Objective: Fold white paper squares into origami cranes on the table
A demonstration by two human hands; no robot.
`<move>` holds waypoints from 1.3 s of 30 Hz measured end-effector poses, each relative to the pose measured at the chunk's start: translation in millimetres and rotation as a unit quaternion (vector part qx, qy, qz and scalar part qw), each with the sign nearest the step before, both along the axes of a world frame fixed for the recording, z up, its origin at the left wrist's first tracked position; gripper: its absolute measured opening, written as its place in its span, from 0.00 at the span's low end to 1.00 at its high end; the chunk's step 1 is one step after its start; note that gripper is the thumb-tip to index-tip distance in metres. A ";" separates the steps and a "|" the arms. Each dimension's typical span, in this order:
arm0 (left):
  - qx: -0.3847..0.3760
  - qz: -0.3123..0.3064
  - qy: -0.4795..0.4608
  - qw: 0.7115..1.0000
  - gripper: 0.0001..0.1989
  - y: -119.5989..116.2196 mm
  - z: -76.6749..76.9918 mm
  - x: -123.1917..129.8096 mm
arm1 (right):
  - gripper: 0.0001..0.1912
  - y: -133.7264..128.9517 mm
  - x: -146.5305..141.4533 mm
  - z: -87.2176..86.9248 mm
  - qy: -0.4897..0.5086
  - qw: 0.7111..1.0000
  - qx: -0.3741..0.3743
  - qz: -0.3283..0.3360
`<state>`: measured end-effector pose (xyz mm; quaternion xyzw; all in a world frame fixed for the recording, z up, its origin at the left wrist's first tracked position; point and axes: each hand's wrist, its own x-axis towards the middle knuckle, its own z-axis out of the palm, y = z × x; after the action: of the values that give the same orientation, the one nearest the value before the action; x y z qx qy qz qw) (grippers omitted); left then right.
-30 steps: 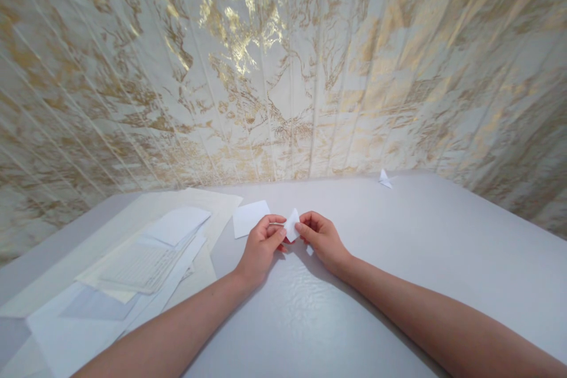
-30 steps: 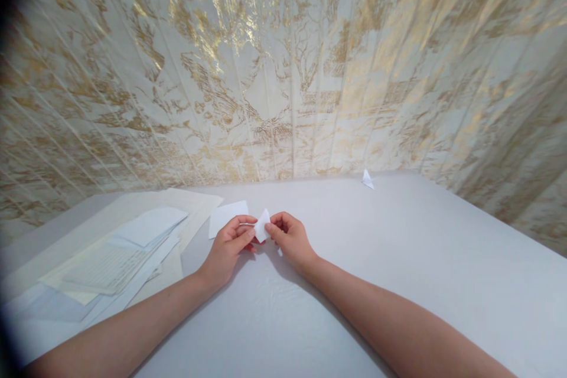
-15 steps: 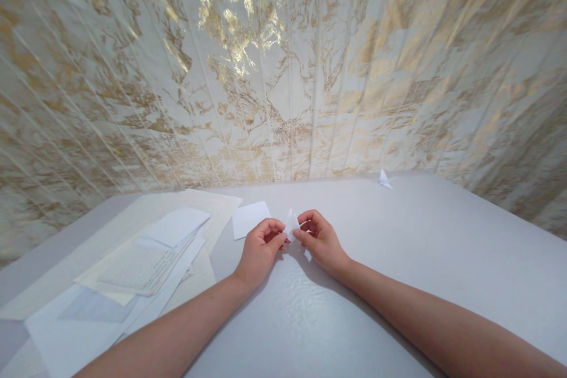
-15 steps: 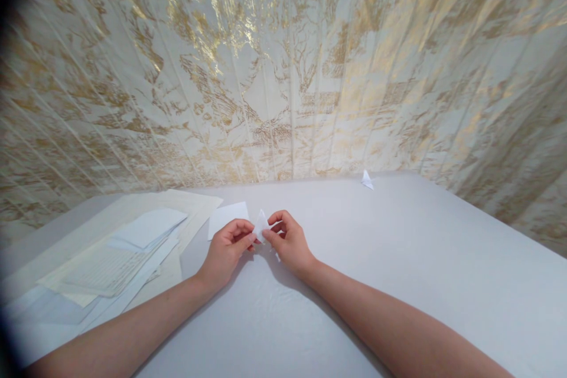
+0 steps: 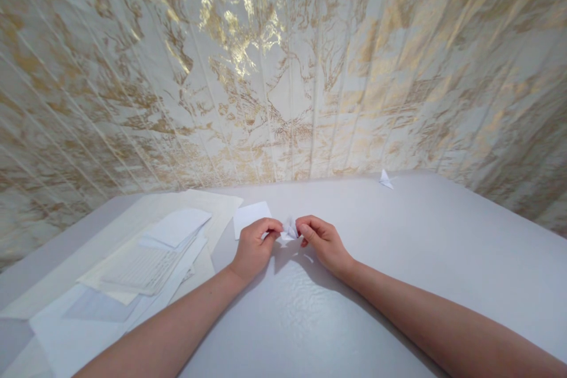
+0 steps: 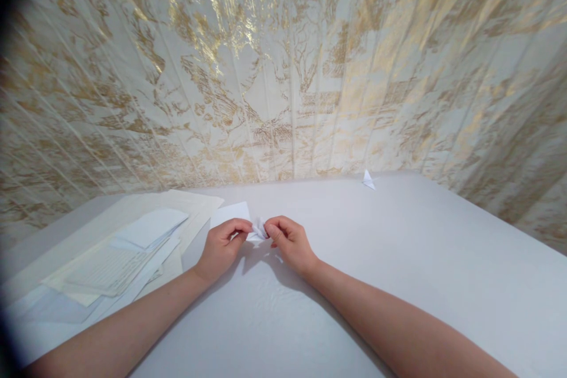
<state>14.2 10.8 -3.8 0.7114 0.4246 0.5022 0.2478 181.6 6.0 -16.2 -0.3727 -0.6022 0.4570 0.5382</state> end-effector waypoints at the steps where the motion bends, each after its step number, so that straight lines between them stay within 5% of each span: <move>1: 0.011 -0.002 0.011 1.000 0.08 0.3 -0.5 -0.7 | 0.14 -0.2 0.4 0.3 0.000 1.000 0.002 0.000; 20: -0.034 -0.004 -0.028 0.999 0.02 0.0 -4.3 2.9 | 0.08 -3.8 -1.9 1.1 -0.029 0.999 0.039 0.006; 25: -0.099 -0.007 -0.091 0.991 0.06 0.0 -7.3 5.9 | 0.09 -1.4 -4.3 -1.6 -0.015 1.000 0.002 0.004; 33: -0.131 -0.074 -0.067 0.986 0.14 0.0 -6.1 7.2 | 0.10 0.3 -5.0 0.2 0.016 0.998 -0.053 0.000; 39: -0.123 -0.076 -0.054 0.988 0.09 0.4 -6.8 6.3 | 0.09 -0.3 -5.7 1.7 0.029 0.998 -0.052 0.003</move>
<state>20.5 11.2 -10.5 0.6776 0.4144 0.4634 0.3931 175.9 5.6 -14.5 -0.3850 -0.5628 0.5001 0.5339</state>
